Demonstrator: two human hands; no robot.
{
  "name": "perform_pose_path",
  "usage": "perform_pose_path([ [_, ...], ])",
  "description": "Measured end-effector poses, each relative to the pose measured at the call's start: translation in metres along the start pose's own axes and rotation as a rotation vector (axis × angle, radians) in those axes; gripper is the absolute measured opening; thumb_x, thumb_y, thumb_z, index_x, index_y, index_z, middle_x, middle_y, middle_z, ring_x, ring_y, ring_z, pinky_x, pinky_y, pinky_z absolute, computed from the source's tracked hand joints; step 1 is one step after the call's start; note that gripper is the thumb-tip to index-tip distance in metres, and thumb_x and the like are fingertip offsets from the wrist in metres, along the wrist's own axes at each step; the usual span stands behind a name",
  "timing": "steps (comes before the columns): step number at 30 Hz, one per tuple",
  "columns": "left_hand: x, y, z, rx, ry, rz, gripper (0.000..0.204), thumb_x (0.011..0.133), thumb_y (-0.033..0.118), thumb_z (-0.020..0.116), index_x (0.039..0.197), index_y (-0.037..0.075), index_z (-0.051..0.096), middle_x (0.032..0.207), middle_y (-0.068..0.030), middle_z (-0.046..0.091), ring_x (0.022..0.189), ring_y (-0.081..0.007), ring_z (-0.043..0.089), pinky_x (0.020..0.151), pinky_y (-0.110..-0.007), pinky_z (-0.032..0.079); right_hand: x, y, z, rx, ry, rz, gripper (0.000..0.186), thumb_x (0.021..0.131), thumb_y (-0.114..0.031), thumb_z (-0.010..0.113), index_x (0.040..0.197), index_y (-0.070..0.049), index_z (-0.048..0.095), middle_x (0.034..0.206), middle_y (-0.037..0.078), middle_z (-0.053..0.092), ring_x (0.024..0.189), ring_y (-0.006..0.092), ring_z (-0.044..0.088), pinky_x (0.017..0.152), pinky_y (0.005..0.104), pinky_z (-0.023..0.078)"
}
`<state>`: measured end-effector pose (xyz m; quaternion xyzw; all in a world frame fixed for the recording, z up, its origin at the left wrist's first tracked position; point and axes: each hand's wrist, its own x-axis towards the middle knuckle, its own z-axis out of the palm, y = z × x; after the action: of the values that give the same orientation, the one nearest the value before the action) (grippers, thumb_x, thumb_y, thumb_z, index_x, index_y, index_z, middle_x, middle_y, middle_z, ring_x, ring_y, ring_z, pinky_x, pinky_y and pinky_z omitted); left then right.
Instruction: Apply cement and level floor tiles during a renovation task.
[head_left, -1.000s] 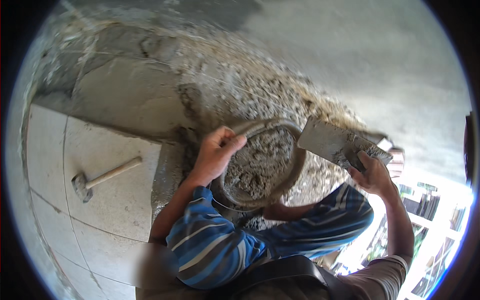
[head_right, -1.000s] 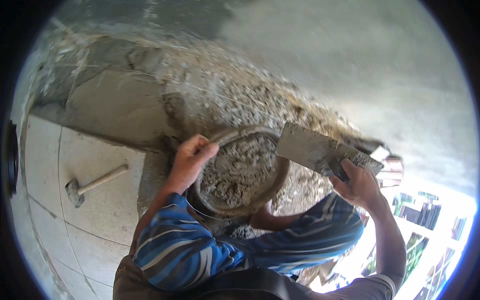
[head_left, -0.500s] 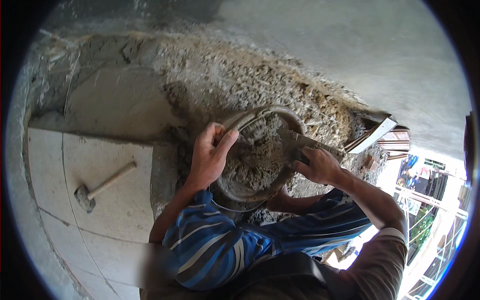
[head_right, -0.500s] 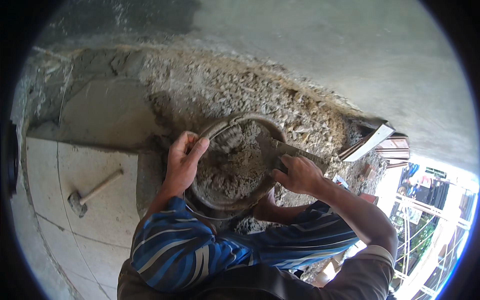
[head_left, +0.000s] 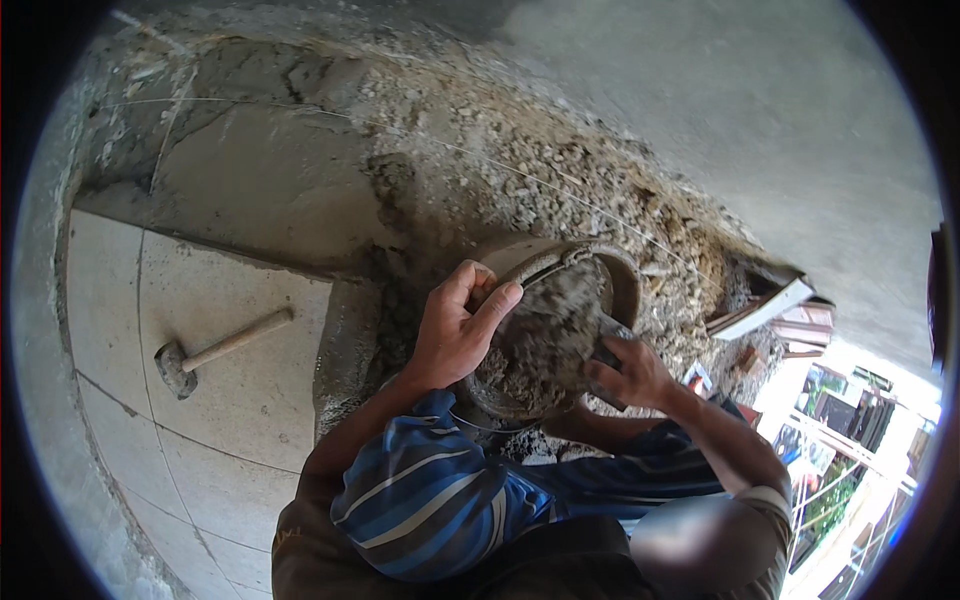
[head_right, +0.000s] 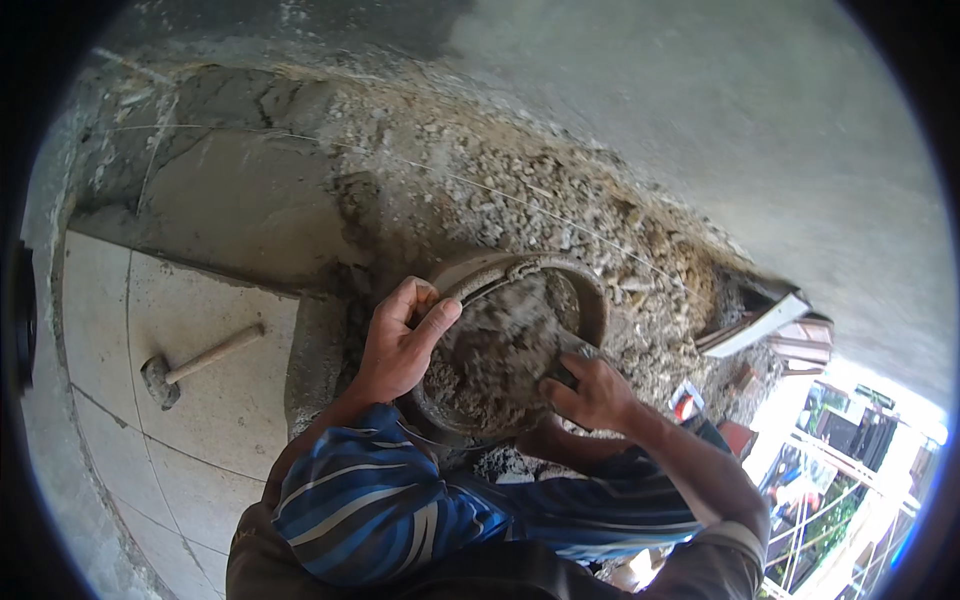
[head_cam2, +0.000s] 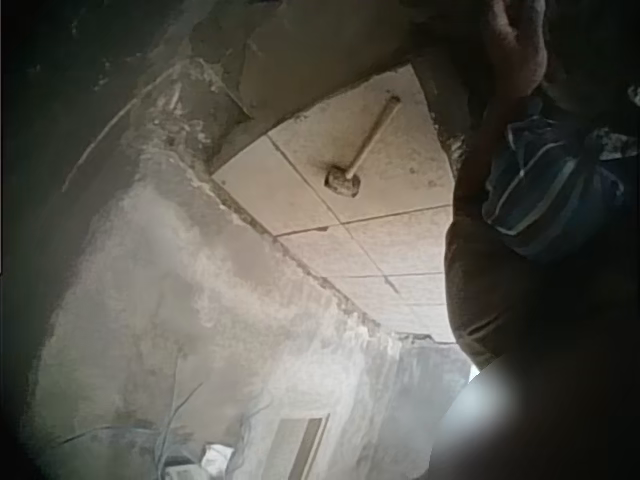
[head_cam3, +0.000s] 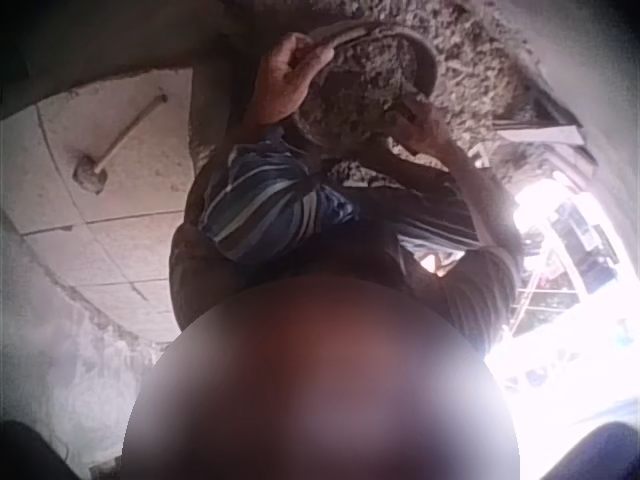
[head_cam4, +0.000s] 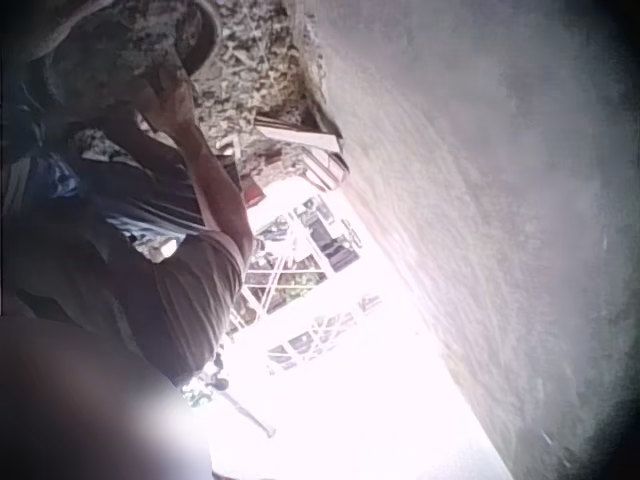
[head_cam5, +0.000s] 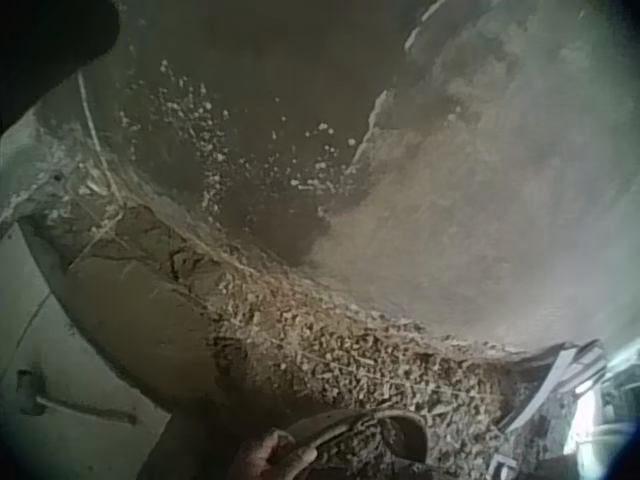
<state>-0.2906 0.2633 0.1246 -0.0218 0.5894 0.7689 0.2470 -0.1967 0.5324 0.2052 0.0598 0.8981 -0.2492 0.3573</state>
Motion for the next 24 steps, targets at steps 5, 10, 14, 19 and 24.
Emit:
perform_pose_path([
  [5,0.006,-0.006,-0.023,-0.045,0.010,-0.060,0.025,0.100,0.026,0.069,0.090,0.007,0.057,0.077,0.0086,0.048,0.070,-0.0017,0.038,0.062,-0.021,0.034,-0.021,-0.024,-0.028,0.075,0.039,-0.056,0.033,0.088,-0.033,0.071,0.087,-0.002,0.058,0.066,0.019,0.059,0.061,0.0379,0.062,0.057,0.0446,0.049],
  [10,0.011,-0.017,-0.035,-0.065,-0.004,-0.032,0.030,0.098,0.032,0.071,0.091,0.005,0.060,0.074,0.0050,0.053,0.066,-0.0030,0.043,0.057,-0.024,0.036,-0.040,-0.052,-0.066,0.012,0.055,-0.025,0.031,0.086,-0.028,0.072,0.080,-0.002,0.056,0.059,0.013,0.053,0.050,0.0289,0.053,0.051,0.0419,0.044],
  [14,0.019,-0.021,-0.047,-0.119,-0.024,-0.097,0.033,0.098,0.036,0.071,0.091,0.005,0.061,0.074,0.0048,0.053,0.067,-0.0038,0.044,0.057,-0.024,0.036,-0.044,-0.081,-0.099,-0.027,0.082,0.010,0.032,0.084,-0.025,0.073,0.075,-0.003,0.052,0.056,0.009,0.048,0.050,0.0200,0.046,0.049,0.0387,0.039],
  [19,0.023,-0.025,-0.053,-0.104,-0.058,-0.105,0.036,0.097,0.039,0.071,0.092,0.005,0.062,0.073,0.0046,0.053,0.065,-0.0040,0.044,0.057,-0.024,0.036,-0.021,-0.116,-0.132,0.086,0.120,-0.029,0.034,0.086,-0.026,0.072,0.074,-0.003,0.049,0.056,0.000,0.042,0.053,0.0102,0.039,0.048,0.0319,0.032],
  [24,0.013,-0.019,-0.053,-0.104,-0.030,-0.091,0.035,0.097,0.040,0.070,0.093,0.005,0.063,0.072,0.0047,0.053,0.064,-0.0045,0.044,0.056,-0.025,0.037,0.085,-0.158,-0.128,0.054,0.275,-0.239,0.027,0.094,-0.026,0.065,0.086,-0.001,0.057,0.072,0.010,0.058,0.061,0.0232,0.051,0.056,0.0360,0.041],
])
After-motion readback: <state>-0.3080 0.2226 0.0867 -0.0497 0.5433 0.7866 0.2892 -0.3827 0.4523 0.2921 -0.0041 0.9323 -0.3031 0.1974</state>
